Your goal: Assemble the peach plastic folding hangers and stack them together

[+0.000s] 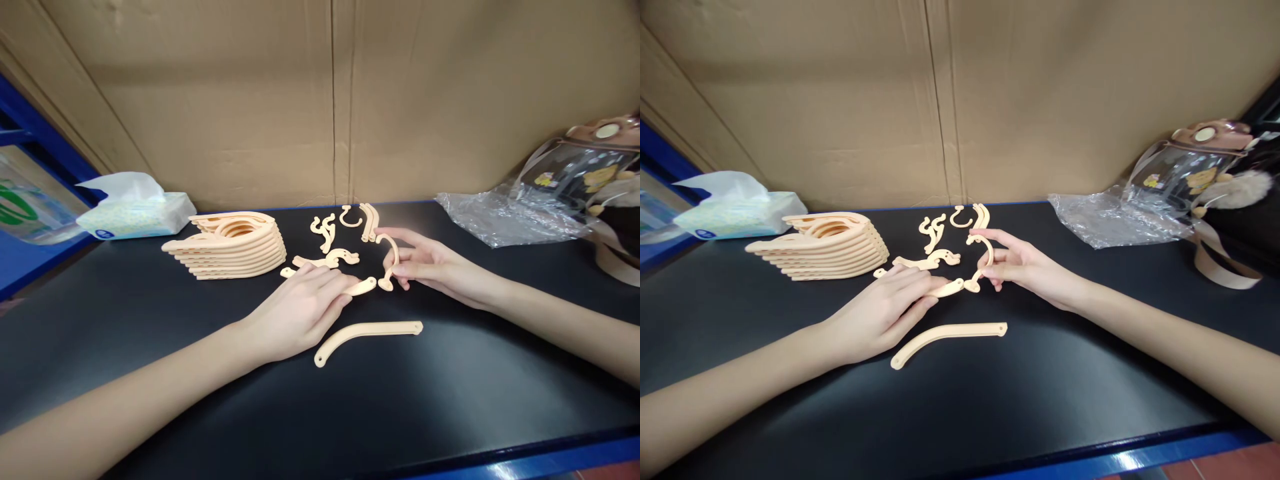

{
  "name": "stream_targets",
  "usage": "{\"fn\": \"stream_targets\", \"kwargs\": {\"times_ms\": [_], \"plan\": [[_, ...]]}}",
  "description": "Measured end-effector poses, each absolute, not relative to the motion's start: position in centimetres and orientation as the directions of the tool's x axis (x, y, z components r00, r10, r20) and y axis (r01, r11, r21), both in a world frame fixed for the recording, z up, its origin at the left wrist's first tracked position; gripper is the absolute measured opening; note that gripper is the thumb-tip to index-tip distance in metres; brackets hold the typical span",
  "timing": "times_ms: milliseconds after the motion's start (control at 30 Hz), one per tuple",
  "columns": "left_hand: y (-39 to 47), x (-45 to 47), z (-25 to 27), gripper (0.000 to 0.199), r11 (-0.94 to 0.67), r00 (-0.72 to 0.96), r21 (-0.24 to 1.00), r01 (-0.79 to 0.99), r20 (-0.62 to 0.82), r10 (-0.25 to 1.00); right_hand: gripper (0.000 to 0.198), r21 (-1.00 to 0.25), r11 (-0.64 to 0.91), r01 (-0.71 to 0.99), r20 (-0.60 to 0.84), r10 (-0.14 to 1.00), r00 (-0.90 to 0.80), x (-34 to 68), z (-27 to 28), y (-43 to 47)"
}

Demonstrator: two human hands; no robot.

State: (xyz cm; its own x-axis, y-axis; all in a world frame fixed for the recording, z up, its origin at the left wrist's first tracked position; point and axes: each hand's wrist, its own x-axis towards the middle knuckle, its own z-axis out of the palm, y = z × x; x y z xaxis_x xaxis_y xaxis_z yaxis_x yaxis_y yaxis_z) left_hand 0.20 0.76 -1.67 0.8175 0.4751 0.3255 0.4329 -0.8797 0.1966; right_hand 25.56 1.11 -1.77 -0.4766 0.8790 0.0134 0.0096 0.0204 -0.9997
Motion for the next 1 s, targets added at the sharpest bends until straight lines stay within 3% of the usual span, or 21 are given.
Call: {"fn": "stream_targets", "kwargs": {"times_ms": [1000], "plan": [[0.98, 0.26, -2.25, 0.024, -0.896, 0.809, 0.252, 0.365, 0.391, 0.44, 0.051, -0.996, 0.055, 0.063, 0.019, 0.882, -0.471, 25.19, -2.15, 1.21]]}}
